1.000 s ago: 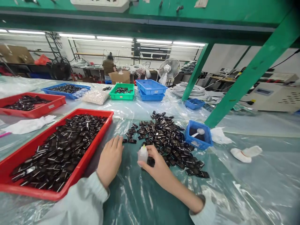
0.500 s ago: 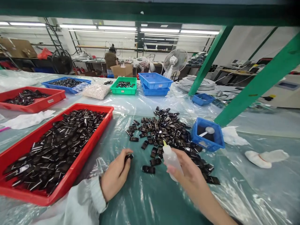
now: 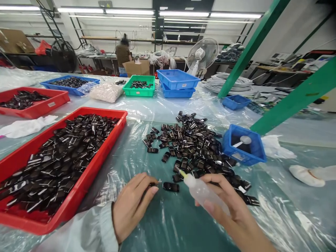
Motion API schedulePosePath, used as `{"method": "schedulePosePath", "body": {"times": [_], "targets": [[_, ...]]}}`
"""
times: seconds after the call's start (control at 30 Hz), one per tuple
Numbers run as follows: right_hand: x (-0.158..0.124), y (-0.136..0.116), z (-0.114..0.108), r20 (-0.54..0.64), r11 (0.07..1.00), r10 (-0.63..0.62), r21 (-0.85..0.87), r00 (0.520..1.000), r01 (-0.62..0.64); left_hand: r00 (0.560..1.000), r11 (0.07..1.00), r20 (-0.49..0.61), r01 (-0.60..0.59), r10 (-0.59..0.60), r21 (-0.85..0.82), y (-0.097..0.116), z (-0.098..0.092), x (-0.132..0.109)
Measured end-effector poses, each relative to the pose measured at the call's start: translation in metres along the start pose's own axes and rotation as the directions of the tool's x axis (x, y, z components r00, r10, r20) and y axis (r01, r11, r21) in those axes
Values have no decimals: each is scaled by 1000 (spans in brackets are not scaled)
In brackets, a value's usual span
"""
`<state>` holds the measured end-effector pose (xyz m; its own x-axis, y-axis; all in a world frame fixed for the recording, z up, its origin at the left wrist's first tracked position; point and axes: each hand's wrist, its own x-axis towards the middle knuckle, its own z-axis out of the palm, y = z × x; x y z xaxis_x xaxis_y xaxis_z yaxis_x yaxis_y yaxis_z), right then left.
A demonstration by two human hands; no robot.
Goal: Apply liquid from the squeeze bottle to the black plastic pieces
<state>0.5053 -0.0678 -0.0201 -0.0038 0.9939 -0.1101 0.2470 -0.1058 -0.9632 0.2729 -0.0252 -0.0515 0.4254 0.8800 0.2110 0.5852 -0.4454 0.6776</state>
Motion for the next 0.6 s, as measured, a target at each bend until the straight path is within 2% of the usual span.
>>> {"method": "schedulePosePath", "body": {"times": [0.1, 0.3, 0.4, 0.6], "targets": [[-2, -2, 0, -67, 999, -49, 17, 997, 51, 994, 989, -84, -77, 66, -128, 3, 0, -4], [-7, -7, 6, -72, 990, -121, 63, 990, 125, 947, 957, -255, -242, 196, -160, 5, -6, -9], [-9, -7, 9, -52, 991, -109, 70, 993, 112, 933, 946, -257, -292, 251, -138, 8, -9, -10], [-8, -2, 7, -51, 990, -140, 6, 989, 141, 931, 936, -229, -322, 286, -141, 10, -7, -13]]}}
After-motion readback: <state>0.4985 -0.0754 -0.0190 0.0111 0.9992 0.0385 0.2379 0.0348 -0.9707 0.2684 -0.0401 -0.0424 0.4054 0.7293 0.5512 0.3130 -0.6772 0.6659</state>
